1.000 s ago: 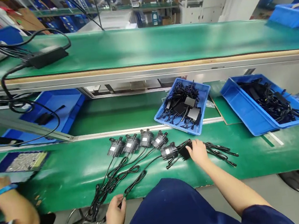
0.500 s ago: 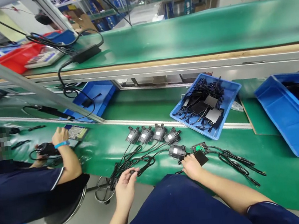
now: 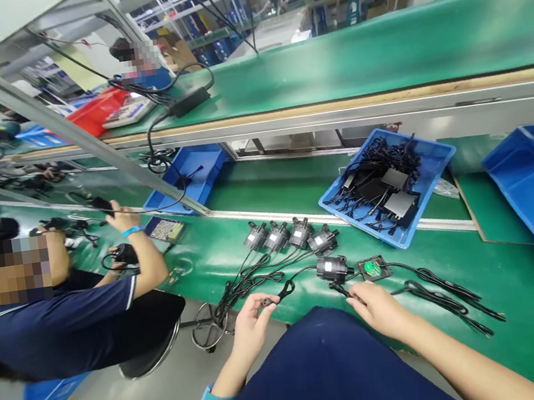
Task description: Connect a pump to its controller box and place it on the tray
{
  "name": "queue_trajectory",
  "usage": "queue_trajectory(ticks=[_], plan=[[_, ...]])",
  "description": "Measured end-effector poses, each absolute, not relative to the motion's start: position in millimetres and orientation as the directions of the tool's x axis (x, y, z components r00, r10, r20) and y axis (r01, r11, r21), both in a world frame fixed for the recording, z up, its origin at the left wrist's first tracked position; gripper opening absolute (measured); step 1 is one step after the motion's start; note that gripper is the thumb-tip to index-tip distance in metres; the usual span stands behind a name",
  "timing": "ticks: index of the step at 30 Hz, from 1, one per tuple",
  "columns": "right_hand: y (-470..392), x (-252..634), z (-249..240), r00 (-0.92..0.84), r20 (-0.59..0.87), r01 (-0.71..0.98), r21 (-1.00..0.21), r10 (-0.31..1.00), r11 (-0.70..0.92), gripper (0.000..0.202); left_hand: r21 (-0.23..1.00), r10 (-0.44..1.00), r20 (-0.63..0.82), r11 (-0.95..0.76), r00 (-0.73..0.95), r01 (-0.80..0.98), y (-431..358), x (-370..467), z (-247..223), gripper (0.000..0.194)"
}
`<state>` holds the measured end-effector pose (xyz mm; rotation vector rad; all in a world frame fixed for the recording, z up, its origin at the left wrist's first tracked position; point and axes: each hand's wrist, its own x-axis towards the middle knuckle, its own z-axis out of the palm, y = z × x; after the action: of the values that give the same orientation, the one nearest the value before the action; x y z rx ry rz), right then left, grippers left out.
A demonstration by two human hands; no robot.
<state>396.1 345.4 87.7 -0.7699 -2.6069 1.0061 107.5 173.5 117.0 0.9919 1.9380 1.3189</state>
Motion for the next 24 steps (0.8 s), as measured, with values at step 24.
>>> queue_trajectory(ticks=[24], plan=[[309.1,376.8,146.1,-0.829,0.034,0.156,-0.944,0.558,0.29,0.031,0.83,0.975,0.096,0.031,-0.198,0.556,204.3,163.4,152.8,0.01]])
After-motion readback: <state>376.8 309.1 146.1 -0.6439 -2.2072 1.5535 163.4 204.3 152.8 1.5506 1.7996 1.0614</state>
